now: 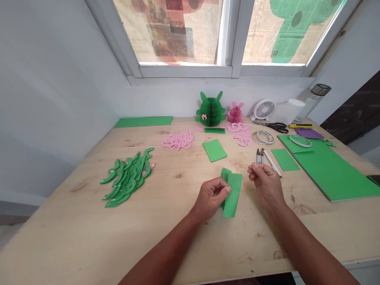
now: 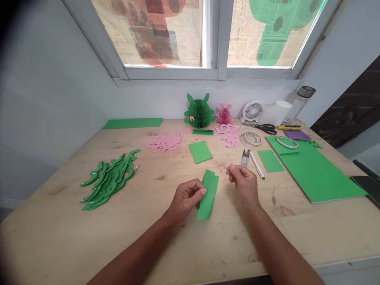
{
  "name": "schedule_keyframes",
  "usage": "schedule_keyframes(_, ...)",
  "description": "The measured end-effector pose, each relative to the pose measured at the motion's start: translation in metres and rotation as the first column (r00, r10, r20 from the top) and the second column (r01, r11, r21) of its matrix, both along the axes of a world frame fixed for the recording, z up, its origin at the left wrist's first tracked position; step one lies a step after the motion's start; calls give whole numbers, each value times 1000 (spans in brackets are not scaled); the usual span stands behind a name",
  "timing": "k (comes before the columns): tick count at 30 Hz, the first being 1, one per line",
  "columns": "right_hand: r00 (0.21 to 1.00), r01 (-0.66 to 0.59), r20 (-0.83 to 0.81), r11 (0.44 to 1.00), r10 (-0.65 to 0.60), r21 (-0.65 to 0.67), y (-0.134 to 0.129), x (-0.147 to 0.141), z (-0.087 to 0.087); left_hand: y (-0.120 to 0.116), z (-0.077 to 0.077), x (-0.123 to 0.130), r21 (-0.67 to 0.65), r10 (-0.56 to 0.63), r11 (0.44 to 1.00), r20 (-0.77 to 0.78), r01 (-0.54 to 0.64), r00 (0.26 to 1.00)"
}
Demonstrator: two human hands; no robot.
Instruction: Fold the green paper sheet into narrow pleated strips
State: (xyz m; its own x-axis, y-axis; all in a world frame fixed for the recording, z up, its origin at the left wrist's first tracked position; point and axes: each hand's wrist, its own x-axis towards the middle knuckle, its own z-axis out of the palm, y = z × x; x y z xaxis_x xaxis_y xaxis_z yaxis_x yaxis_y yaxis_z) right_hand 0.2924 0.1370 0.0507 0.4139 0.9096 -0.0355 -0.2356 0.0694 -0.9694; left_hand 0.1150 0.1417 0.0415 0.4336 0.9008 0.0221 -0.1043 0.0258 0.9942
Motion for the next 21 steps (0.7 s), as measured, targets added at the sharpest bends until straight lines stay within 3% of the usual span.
schedule_keyframes(4, 984, -177, 17, 984, 177, -20, -4, -5, 3, 1, -1, 0, -20, 32, 999, 11, -32, 999)
schedule_keyframes(8, 913, -393, 90, 917, 398, -63, -12, -17, 7, 0, 1, 0, -39, 36, 999, 33, -34, 999)
schedule_keyframes(11, 887, -448, 81, 889, 455, -93, -15, -23, 7, 0, 1, 0, -39, 29, 999, 32, -28, 999)
schedule_keyframes(21, 981, -107, 153, 992, 117, -72, -2, -3, 0, 0, 0, 1, -24, -12, 1000, -9, 12, 1000)
